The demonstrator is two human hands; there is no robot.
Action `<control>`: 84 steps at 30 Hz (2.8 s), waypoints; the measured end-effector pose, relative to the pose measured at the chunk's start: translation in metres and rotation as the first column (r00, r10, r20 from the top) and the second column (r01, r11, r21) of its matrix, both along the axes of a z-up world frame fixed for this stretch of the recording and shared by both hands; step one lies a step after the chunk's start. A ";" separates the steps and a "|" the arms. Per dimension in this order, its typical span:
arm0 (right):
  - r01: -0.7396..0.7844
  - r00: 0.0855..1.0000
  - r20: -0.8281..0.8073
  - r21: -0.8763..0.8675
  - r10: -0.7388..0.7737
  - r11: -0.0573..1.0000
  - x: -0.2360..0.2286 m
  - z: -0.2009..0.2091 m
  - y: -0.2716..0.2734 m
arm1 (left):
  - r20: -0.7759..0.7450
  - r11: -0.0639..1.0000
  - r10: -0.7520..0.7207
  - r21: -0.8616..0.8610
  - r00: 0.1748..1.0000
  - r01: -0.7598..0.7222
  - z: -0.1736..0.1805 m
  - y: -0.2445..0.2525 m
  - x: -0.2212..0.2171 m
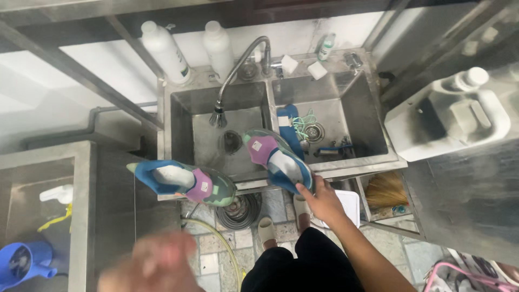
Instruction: The person removes laces from a blue sneaker, then places several pairs of shoes into a sink. They add a white powder to the water, turn on the faucet, and submerge the shoes to soak.
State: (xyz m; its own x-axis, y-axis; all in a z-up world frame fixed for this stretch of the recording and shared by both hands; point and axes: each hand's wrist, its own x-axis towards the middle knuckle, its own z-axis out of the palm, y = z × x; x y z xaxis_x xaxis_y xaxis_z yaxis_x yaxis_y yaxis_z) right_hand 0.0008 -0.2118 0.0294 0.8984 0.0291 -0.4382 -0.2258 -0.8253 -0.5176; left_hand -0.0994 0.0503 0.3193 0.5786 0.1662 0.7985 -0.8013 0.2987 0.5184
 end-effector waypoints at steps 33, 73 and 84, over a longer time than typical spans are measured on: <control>0.822 0.562 -0.024 0.126 -0.827 0.556 -0.276 -0.120 -0.361 | -0.387 0.654 0.729 0.638 0.564 -0.407 -0.339 -0.086 0.134; 0.363 0.675 0.673 0.054 -0.303 0.930 -0.115 -0.004 -0.631 | -0.950 0.874 -0.102 -0.228 -0.295 0.430 -0.390 -0.741 -0.056; 0.253 0.966 0.044 -0.358 -0.254 0.899 -0.016 -0.004 -0.647 | -0.972 0.883 0.186 0.100 -0.145 0.459 -0.354 -0.748 -0.057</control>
